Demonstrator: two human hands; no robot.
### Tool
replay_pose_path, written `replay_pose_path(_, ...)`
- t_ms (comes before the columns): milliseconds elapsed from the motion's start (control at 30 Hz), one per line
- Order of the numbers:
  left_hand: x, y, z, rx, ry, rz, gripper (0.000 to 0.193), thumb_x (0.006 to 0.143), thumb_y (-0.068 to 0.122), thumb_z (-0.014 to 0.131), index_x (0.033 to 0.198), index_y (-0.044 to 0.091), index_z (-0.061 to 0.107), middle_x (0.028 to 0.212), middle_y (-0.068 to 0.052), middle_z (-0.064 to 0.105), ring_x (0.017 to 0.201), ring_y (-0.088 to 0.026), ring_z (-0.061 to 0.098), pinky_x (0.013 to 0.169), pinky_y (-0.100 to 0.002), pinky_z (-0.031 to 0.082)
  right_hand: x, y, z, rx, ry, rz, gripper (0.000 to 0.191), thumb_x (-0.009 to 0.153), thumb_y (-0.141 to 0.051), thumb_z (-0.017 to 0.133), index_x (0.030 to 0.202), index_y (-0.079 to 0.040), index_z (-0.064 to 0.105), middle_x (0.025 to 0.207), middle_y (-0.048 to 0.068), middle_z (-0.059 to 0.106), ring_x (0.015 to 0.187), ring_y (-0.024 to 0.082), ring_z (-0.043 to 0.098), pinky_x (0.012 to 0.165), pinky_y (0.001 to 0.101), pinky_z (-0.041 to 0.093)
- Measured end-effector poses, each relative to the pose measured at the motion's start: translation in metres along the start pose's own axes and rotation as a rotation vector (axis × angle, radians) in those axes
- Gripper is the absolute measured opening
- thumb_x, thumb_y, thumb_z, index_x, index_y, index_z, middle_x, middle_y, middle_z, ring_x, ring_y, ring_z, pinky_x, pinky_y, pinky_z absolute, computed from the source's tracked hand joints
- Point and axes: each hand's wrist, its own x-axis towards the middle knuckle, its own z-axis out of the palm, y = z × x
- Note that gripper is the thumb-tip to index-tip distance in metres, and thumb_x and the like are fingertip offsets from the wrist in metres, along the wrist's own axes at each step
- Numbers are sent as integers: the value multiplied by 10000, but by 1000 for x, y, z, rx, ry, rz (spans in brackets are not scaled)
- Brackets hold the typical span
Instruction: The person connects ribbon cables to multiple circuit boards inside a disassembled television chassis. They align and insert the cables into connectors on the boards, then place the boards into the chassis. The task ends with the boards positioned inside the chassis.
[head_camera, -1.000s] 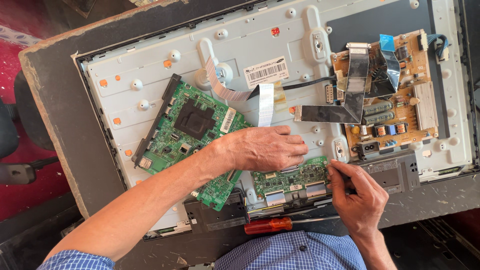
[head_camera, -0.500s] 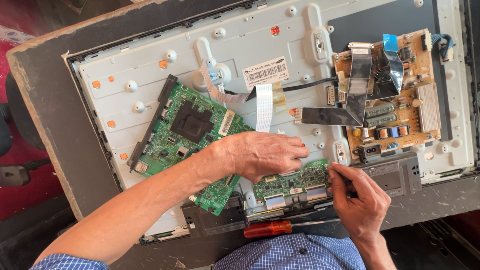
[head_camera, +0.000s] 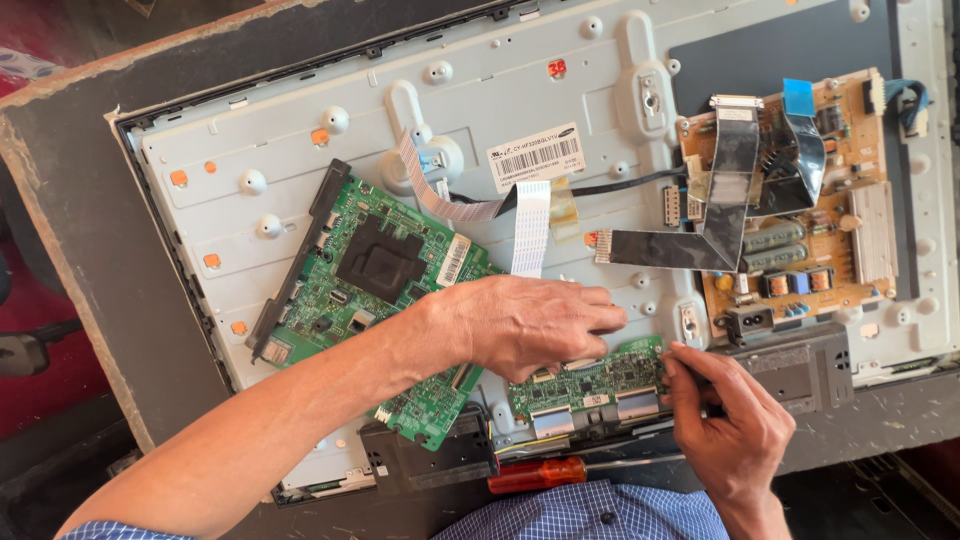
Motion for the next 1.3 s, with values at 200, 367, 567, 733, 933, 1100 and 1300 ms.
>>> replay_pose_path(200,0,3,6,18,37,-65,309,639,19,730,896,10,560,1022,-91,519,1042,-294,566,911,-412,508,0,-2,-1,-8,-9,36,180,921,61,726,1094,13,727,951,94,754,732,108,737,620,217,582)
replay_pose_path(367,6,5,11,-16,91,-130,209,645,-14,712,790,31,568,985,-62,539,1019,-265,578,912,-394,512,-3,-2,0,-64,9,114,168,913,55,742,1076,12,740,952,98,759,752,118,741,625,235,585)
replay_pose_path(567,11,9,7,-11,71,-185,234,525,40,752,687,51,584,952,-45,558,1000,-252,576,850,-389,499,-5,0,1,-43,5,169,188,906,71,741,1084,11,746,950,113,754,805,125,743,634,241,617)
replay_pose_path(733,14,21,-2,154,20,-228,329,505,69,776,800,53,632,900,-50,598,959,-242,624,835,-422,488,-2,4,6,14,59,102,168,896,68,747,1052,6,740,922,99,750,723,100,733,610,216,599)
replay_pose_path(933,-11,52,-36,232,350,-203,508,697,-22,755,1194,51,683,1144,-76,708,1057,-237,686,962,-392,508,-1,0,-4,-40,120,8,144,896,56,744,1033,10,741,918,84,757,777,111,734,681,232,572)
replay_pose_path(1100,-37,111,-77,353,641,-262,487,770,-29,819,1227,71,684,1173,-61,705,1059,-237,676,949,-402,541,10,0,-15,51,238,-52,165,914,56,717,1071,8,736,918,72,759,796,111,733,735,235,590)
replay_pose_path(1300,-47,188,-81,589,945,-434,385,769,-26,874,1112,67,725,1099,-54,701,988,-236,693,794,-319,564,-10,11,-45,97,295,-49,147,990,74,690,1130,40,719,988,99,758,803,110,735,776,237,576)
